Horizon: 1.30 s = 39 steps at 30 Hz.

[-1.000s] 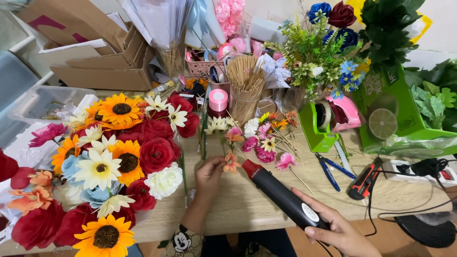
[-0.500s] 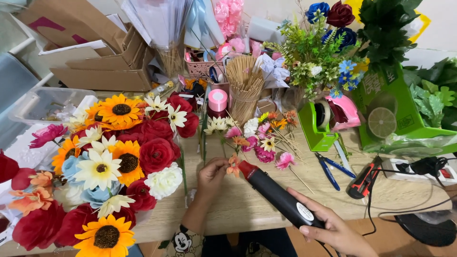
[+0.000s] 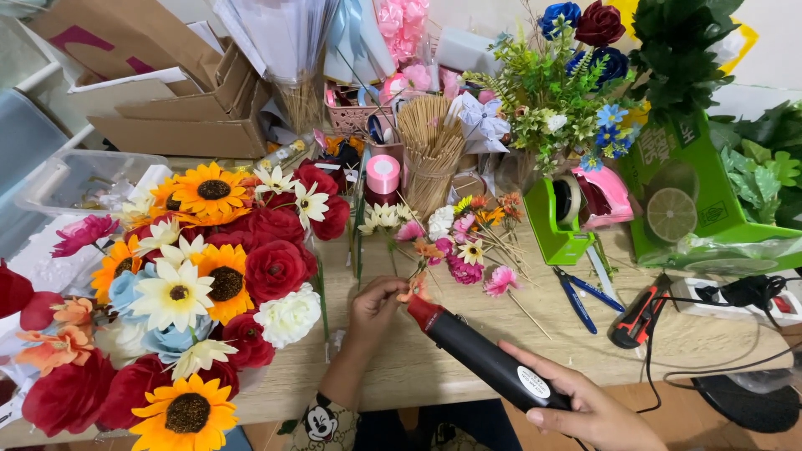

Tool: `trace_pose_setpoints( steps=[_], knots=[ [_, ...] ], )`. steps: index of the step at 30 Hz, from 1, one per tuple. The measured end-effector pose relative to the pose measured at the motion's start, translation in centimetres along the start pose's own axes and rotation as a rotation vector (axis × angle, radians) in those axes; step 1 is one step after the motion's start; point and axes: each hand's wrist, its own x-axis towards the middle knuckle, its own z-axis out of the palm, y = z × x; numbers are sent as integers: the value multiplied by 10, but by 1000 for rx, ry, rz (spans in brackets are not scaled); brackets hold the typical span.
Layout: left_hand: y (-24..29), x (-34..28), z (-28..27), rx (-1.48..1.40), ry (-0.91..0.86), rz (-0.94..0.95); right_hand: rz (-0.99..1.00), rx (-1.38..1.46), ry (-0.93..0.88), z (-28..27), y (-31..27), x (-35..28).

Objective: The person arranges artificial flowers into a bouquet, using a heat gun to shape the petals of individual flowers before placing them into the arrangement.

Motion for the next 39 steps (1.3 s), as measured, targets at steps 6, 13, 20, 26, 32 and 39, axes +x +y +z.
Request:
trace_pose_setpoints(
  steps=[6, 13, 20, 26, 32, 39],
  knots=[
    [1, 1, 1, 37, -37, 77, 12, 81, 56, 3, 3, 4],
    [1, 2, 2, -46, -63, 50, -56, 199, 89, -1, 14, 9],
    [-16, -2, -4, -354, 78, -385, -163, 296, 177, 5, 31, 7],
    [-68, -10, -12, -412, 77, -305, -76, 312, 86, 9, 34, 14],
    [-10, 0, -4, -379, 13, -271, -6, 92, 81, 1, 25, 6],
    [-27, -2, -6, -258, -24, -117, -58, -15, 56, -8, 4, -3]
  ],
)
